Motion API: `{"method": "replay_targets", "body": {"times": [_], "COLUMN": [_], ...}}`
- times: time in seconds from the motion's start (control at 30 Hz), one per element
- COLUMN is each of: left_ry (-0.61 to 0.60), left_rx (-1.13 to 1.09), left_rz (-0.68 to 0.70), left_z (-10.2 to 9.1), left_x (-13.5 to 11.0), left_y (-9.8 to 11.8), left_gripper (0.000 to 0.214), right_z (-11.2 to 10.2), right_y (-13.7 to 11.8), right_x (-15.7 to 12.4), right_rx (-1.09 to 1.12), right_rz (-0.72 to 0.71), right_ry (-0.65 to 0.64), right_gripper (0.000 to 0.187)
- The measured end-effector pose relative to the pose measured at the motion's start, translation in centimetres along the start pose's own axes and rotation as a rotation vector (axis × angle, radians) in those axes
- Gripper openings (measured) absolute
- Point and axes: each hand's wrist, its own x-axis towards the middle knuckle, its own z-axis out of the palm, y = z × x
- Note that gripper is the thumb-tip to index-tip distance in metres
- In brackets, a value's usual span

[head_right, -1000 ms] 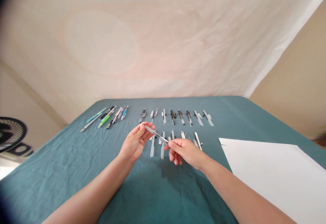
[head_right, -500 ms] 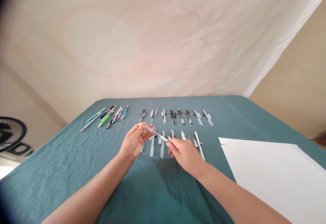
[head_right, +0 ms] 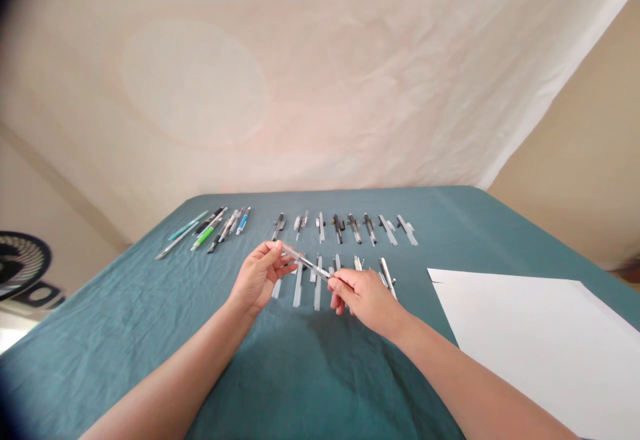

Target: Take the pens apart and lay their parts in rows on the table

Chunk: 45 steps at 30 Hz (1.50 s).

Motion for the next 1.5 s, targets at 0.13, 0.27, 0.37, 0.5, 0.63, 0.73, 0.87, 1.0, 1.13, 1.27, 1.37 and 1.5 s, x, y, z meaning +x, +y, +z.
{"method": "replay_targets", "body": {"times": [0.13,0.27,0.37,0.5,0.63,0.73,0.87,1.0,1.13,1.27,1.37,1.5], "left_ry": [-0.063,-0.070,-0.036,-0.115,-0.068,-0.051,-0.161,-0.123,-0.084,-0.163,-0.142,-0.128], "left_rx": [-0.035,-0.040,-0.044,-0.054,0.024,0.031,-0.021,0.030,0.050,0.028,0.045,0.039], "left_rz": [0.001,-0.039,-0.031,-0.026,-0.019,-0.012,-0.055,-0.048,-0.041,-0.084,-0.080,-0.071], "left_z": [0.2,0.0,-0.1,0.0,0.0,0.0,0.3,0.0,-0.3,-0.1,-0.2,-0.3], "left_x": [0.0,0.2,0.3,0.1,0.0,0.0,-0.1,0.0,0.1,0.0,0.0,0.1], "left_y": [0.0,0.0,0.1,0.3,0.1,0.2,0.5,0.2,0.1,0.4,0.2,0.0], "left_gripper": [0.028,0.027,0.020,0.029,0.024,0.025,0.030,0.025,0.025,0.035,0.028,0.028], "right_z": [0.0,-0.2,-0.1,-0.1,-0.1,-0.1,-0.1,-0.1,0.0,-0.1,-0.2,-0.1], "right_y": [0.3,0.7,0.9,0.9,0.8,0.9,1.1,1.0,0.9,1.0,1.0,1.1], "right_x": [0.0,0.1,0.1,0.1,0.1,0.2,0.3,0.3,0.2,0.3,0.3,0.3], "right_rx": [0.036,0.082,0.088,0.096,0.093,0.096,0.113,0.096,0.088,0.109,0.101,0.084], "right_rz": [0.009,0.015,0.018,0.024,0.022,0.018,0.033,0.031,0.018,0.031,0.034,0.026], "right_ry": [-0.014,-0.030,-0.037,-0.045,-0.047,-0.056,-0.045,-0.036,-0.050,-0.031,-0.030,-0.037], "right_gripper": [0.032,0.034,0.034,0.034,0.033,0.033,0.035,0.034,0.034,0.034,0.034,0.032]}}
